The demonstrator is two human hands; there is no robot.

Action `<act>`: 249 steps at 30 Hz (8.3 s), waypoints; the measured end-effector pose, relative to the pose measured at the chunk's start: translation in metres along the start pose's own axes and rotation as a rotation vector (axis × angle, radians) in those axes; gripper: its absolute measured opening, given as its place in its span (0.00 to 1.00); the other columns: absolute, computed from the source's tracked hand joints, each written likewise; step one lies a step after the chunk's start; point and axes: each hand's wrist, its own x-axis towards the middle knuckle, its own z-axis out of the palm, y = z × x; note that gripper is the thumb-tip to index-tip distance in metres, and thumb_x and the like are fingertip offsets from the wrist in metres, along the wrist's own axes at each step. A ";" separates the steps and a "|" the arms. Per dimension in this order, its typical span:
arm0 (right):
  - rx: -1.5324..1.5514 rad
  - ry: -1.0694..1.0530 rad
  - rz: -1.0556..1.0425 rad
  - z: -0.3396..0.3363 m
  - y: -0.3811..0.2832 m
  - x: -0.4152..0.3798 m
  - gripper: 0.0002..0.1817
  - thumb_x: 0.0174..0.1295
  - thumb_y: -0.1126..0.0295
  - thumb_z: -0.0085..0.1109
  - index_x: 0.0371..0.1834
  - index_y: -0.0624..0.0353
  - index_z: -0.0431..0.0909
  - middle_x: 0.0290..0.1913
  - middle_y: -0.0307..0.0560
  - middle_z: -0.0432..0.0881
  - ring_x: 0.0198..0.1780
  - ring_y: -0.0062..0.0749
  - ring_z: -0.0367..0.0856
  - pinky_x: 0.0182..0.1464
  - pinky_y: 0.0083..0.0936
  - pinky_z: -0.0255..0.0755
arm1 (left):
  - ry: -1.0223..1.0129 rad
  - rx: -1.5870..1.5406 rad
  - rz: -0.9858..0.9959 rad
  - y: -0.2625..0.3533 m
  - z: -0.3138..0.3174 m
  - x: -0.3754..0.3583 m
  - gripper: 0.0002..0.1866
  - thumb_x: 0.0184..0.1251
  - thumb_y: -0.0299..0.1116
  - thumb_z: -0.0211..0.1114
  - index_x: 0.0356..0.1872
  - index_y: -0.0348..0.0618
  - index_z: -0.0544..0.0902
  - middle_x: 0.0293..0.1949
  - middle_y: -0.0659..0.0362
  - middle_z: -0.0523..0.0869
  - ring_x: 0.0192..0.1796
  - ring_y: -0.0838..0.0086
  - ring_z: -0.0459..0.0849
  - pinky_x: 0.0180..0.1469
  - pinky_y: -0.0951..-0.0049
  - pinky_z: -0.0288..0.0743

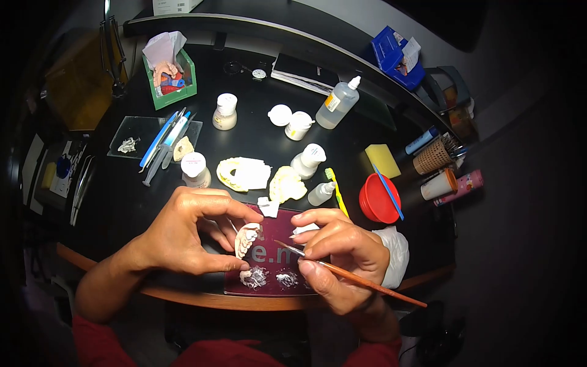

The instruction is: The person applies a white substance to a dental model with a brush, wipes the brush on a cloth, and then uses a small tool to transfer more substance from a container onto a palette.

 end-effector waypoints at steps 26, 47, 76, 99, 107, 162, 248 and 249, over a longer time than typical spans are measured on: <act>0.046 0.111 -0.047 0.019 0.043 0.001 0.19 0.54 0.90 0.76 0.49 0.68 0.87 0.48 0.57 0.87 0.49 0.32 0.92 0.51 0.23 0.89 | 0.019 -0.540 -0.296 0.004 -0.003 0.000 0.11 0.66 0.21 0.79 0.44 0.30 0.86 0.49 0.50 0.91 0.48 0.74 0.92 0.53 0.76 0.91; -0.011 0.285 -0.198 0.021 0.037 -0.004 0.14 0.57 0.84 0.64 0.47 0.68 0.79 0.38 0.54 0.85 0.54 0.45 0.84 0.56 0.36 0.85 | 0.319 -0.169 0.092 -0.012 0.019 -0.002 0.08 0.65 0.17 0.77 0.44 0.29 0.91 0.46 0.44 0.93 0.51 0.66 0.94 0.53 0.71 0.91; -0.316 0.092 -0.394 0.024 0.027 0.000 0.11 0.53 0.82 0.77 0.34 0.61 0.83 0.33 0.45 0.86 0.51 0.51 0.90 0.49 0.37 0.88 | 0.277 0.003 0.144 -0.007 0.014 -0.001 0.09 0.55 0.15 0.82 0.36 0.32 0.92 0.39 0.44 0.94 0.45 0.64 0.96 0.50 0.69 0.91; -0.305 0.086 -0.403 0.025 0.029 0.001 0.11 0.52 0.83 0.78 0.34 0.62 0.83 0.32 0.45 0.86 0.49 0.51 0.90 0.48 0.36 0.88 | 0.291 -0.004 0.192 -0.013 0.014 -0.001 0.09 0.57 0.18 0.81 0.39 0.30 0.92 0.39 0.48 0.95 0.39 0.71 0.95 0.42 0.74 0.93; -0.300 0.074 -0.402 0.023 0.029 0.001 0.12 0.52 0.83 0.77 0.35 0.62 0.83 0.32 0.45 0.85 0.49 0.51 0.90 0.49 0.38 0.88 | 0.288 -0.023 0.123 -0.006 0.014 -0.001 0.09 0.55 0.17 0.82 0.37 0.30 0.92 0.39 0.44 0.94 0.42 0.67 0.96 0.44 0.73 0.92; -0.481 0.299 0.116 0.048 0.016 -0.087 0.14 0.36 0.84 0.64 0.22 0.54 0.71 0.18 0.38 0.79 0.24 0.28 0.70 0.46 0.34 0.71 | 0.309 -0.059 -0.014 0.001 0.019 -0.005 0.08 0.61 0.13 0.75 0.38 0.31 0.86 0.41 0.45 0.93 0.43 0.73 0.92 0.47 0.75 0.88; -0.413 0.228 -0.246 0.056 0.025 -0.037 0.14 0.53 0.78 0.83 0.37 0.61 0.83 0.36 0.44 0.84 0.53 0.54 0.89 0.47 0.38 0.88 | 0.222 0.102 0.109 -0.002 0.014 -0.003 0.09 0.54 0.17 0.80 0.37 0.30 0.91 0.35 0.49 0.94 0.35 0.72 0.95 0.36 0.78 0.88; -0.413 0.228 -0.248 0.056 0.025 -0.037 0.14 0.53 0.78 0.83 0.37 0.61 0.83 0.36 0.44 0.84 0.53 0.54 0.89 0.47 0.38 0.88 | 0.222 0.103 0.109 -0.002 0.014 -0.003 0.09 0.54 0.17 0.80 0.37 0.30 0.91 0.35 0.49 0.94 0.35 0.72 0.95 0.36 0.79 0.88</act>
